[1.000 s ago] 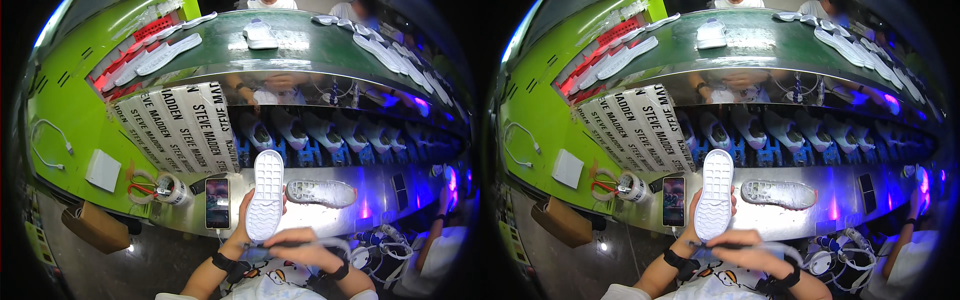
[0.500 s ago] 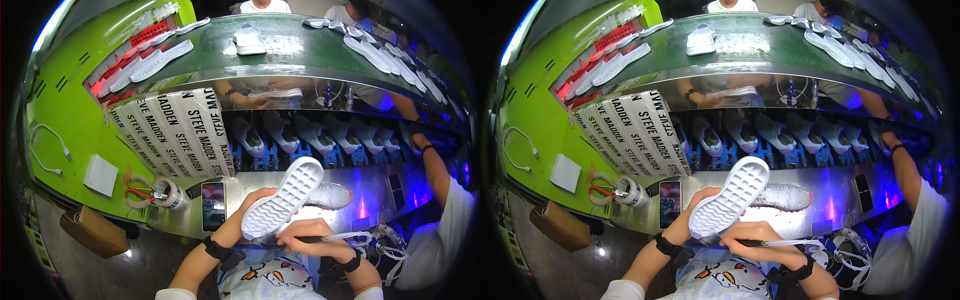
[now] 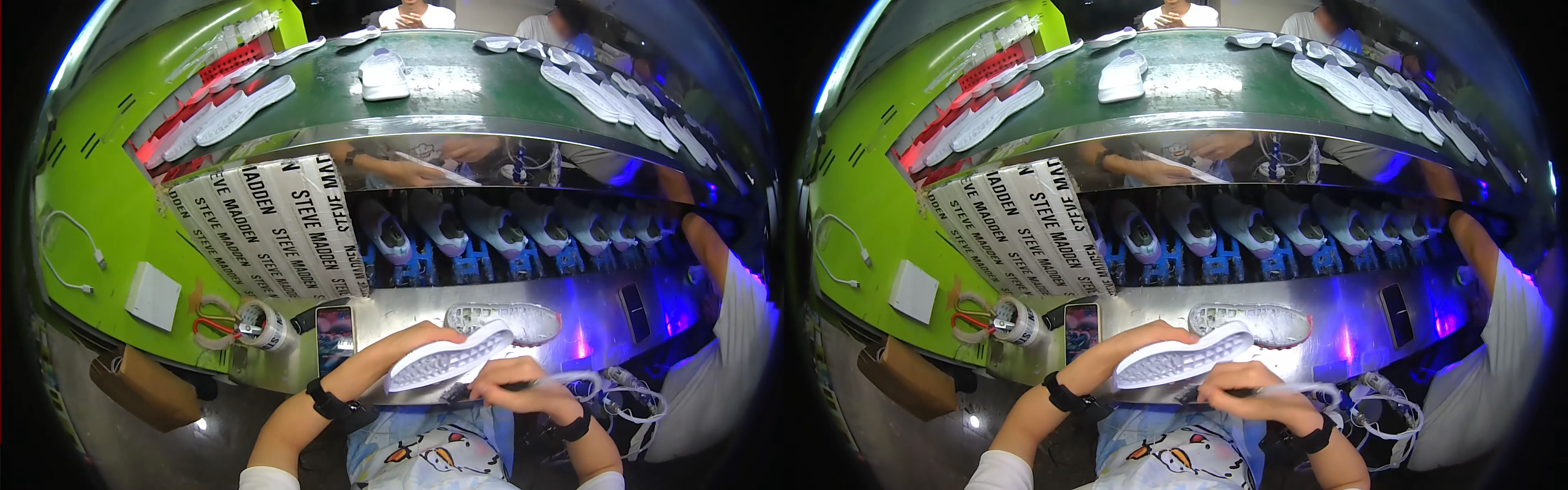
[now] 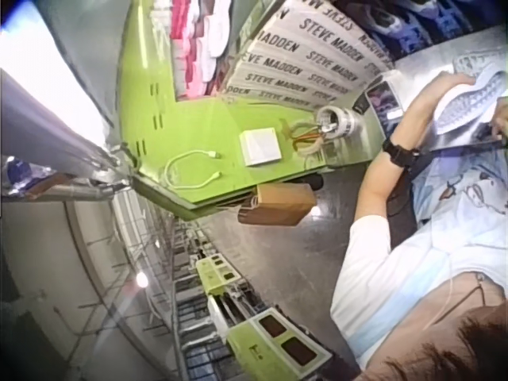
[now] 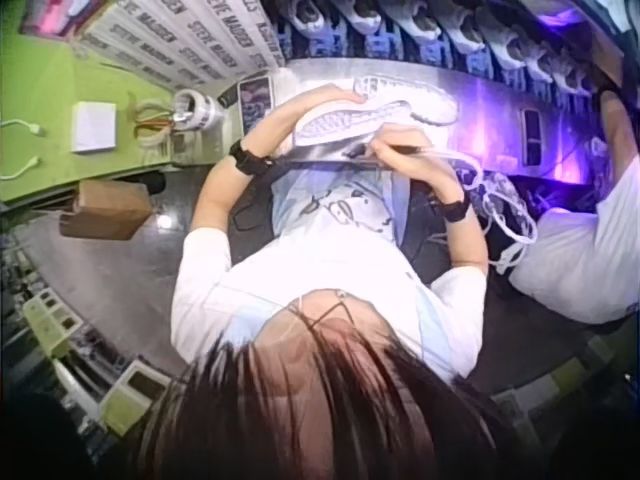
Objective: The person uses a small brush to scrub the soles of white shoes on a factory assembly line. They repeatedly pick up shoes from a conveyor belt, scrub the bottom surface, and place them back on the belt.
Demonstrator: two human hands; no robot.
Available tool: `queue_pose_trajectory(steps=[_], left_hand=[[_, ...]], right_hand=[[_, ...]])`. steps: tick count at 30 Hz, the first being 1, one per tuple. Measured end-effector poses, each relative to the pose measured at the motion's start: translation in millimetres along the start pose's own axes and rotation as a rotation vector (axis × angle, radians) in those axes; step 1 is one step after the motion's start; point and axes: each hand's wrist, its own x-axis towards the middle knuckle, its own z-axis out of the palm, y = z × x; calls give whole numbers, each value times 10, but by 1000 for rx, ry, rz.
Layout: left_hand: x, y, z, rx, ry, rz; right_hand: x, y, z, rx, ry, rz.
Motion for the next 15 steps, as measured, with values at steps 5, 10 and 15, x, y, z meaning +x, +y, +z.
queue_pose_trajectory(steps=[5, 10, 15], left_hand=[[24, -102, 5, 238, 158, 106], [-64, -289, 126, -346, 45, 182], [-249, -78, 251, -640, -192, 483]], right_hand=[[1, 194, 13, -85, 167, -115], [-125, 105, -226, 2, 819, -47], [-26, -363, 110, -95, 656, -412]])
